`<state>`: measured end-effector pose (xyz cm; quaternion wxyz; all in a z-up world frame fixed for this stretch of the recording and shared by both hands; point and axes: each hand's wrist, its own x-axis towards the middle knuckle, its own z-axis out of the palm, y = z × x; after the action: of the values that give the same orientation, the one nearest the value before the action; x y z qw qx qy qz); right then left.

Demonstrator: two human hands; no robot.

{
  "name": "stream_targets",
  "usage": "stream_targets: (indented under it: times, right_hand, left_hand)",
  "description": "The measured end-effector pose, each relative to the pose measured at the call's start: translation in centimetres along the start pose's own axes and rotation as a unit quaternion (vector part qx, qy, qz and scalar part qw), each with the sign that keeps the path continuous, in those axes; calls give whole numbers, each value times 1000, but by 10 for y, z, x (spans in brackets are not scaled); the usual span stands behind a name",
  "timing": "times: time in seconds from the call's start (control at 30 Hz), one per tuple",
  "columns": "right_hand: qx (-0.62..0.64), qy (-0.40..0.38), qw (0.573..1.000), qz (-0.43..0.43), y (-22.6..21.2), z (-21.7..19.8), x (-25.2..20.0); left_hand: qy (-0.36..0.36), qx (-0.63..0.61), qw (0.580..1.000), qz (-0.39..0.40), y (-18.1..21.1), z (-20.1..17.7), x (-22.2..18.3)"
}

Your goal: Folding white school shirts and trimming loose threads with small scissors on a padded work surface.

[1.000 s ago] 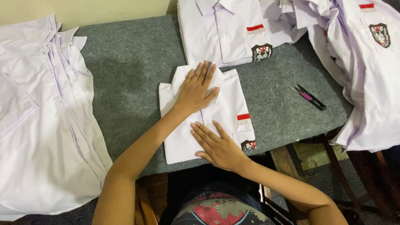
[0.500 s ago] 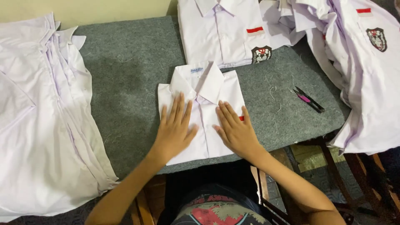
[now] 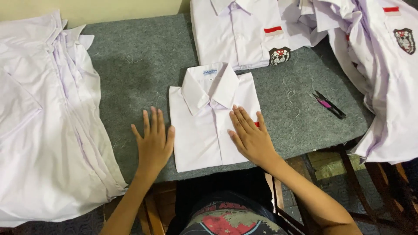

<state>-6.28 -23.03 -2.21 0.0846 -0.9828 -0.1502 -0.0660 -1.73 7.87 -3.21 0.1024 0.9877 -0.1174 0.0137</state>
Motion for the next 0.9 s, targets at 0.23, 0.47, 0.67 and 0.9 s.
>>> stream_targets:
  times: [0.23,0.47,0.67,0.9]
  right_hand:
    - [3,-18,1000,6,0,2,-1]
    - [0,-27,1000,2,1,1,-1]
    - [156,-31,987,13,6,-14,2]
    - [303,132,937,114,50,-26,20]
  left_hand:
    - [5,-107,993,42,0,-26,51]
    - [-34,-31,994,98,-1,4,95]
    - [-18,28,999,21,-3,10,85]
    - [-53,-347,930,-109,16,-39,21]
